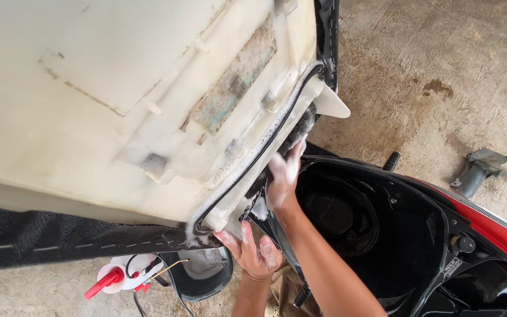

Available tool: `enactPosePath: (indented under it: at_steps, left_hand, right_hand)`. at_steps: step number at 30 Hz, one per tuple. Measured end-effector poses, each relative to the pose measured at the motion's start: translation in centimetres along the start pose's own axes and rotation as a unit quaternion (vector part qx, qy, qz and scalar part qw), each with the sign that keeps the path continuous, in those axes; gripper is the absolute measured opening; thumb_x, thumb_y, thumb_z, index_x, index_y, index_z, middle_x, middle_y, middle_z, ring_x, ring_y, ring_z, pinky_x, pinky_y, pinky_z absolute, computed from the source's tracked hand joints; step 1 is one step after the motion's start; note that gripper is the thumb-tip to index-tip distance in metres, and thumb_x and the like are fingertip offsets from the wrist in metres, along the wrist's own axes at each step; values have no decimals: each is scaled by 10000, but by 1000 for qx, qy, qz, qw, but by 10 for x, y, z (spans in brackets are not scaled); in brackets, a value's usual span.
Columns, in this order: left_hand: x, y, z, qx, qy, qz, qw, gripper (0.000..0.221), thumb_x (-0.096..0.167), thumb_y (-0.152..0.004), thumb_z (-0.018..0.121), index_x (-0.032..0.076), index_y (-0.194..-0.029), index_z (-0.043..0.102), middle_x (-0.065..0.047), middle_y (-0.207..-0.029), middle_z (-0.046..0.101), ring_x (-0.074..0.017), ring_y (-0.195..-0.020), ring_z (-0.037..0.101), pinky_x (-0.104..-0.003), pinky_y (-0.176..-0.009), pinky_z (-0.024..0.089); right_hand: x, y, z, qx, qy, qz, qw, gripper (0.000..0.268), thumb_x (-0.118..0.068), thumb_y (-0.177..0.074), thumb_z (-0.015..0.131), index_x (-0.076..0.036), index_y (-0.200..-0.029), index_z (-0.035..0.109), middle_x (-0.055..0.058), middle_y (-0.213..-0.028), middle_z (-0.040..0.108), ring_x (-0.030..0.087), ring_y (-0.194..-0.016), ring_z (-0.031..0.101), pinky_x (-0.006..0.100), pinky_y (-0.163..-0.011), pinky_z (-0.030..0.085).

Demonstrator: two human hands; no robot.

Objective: The person scrubs the underside of a removed motorcycle seat with a soapy sponge, focusing on the edges and crevices. The person repeatedly dips the sponge into a bucket of soapy water to maintain suds while cleaning the plastic surface.

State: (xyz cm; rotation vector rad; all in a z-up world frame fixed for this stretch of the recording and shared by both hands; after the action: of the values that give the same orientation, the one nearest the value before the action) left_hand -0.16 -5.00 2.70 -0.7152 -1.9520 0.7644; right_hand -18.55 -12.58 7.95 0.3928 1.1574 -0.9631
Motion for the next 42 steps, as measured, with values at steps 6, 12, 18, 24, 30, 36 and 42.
enactPosePath:
  at_steps: [6, 12, 18, 24, 30, 36, 42]
  left_hand:
    - [12, -33, -4, 37, 69, 49, 996, 677, 421, -1096, 244, 3, -1626, 191, -213, -1738, 60, -397, -1630, 63, -585, -1346, 99]
    - [22, -41, -6, 45, 157, 58, 985, 765, 488, -1076, 270, 87, -1684, 35, -134, -1757, 23, -351, -1653, 65, -578, -1368, 108]
    - [10, -34, 0, 54, 140, 19, 989, 793, 494, -1047, 314, 70, -1669, 65, -187, -1736, 42, -379, -1608, 119, -577, -1322, 137]
    - [15, -36, 1, 63, 217, -15, 974, 787, 474, -1070, 372, 117, -1687, 38, -174, -1765, 38, -364, -1640, 163, -548, -1349, 181]
    - [14, -32, 0, 83, 85, 6, 993, 760, 436, -1061, 305, 74, -1670, 31, -156, -1742, 42, -378, -1626, 100, -576, -1341, 124]
    - [21, -38, -3, 69, 67, 10, 995, 759, 415, -1089, 278, 19, -1660, -27, -163, -1744, 15, -363, -1632, 84, -551, -1342, 128]
    - [27, -56, -3, 70, 65, 44, 994, 730, 418, -1100, 256, 16, -1655, 3, -153, -1740, 12, -349, -1633, 44, -557, -1348, 109]
  right_hand:
    - [-10, 55, 10, -154, 170, -119, 966, 813, -191, -766, 720, 34, -1457, 355, 209, -1491, 400, 312, -1407, 394, 398, -1215, 276]
    - [-10, 67, 1, -202, 168, -92, 960, 438, -181, -887, 621, 7, -1283, 616, 109, -1063, 669, 226, -973, 649, 341, -902, 530]
    - [-8, 54, 2, 27, -124, 205, 970, 365, -199, -945, 536, 10, -1230, 628, 145, -1071, 699, 223, -923, 664, 325, -793, 520]
    - [-82, 47, 25, -140, 159, -407, 889, 191, -82, -814, 624, -28, -997, 614, 222, -1031, 678, 377, -977, 680, 438, -906, 565]
    - [-69, 47, 27, -153, 180, -230, 944, 321, -103, -828, 606, 38, -1116, 624, 184, -989, 662, 314, -896, 655, 384, -839, 537]
    - [7, 50, 9, -275, 113, 162, 941, 276, -153, -911, 551, 76, -1041, 636, 143, -789, 708, 153, -665, 631, 313, -631, 519]
    - [23, 50, 6, -378, 280, 186, 862, 258, -154, -836, 668, -5, -1032, 741, 133, -834, 727, 232, -702, 718, 326, -688, 569]
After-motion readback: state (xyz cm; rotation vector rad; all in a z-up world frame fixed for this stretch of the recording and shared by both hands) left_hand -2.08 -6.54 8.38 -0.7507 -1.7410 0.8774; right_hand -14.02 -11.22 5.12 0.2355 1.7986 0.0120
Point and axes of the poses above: each hand's wrist, its own y-axis away from the middle knuckle, its own z-axis out of the palm, x = y × z, the point moved 7 cm from there along -y, towards the middle knuckle
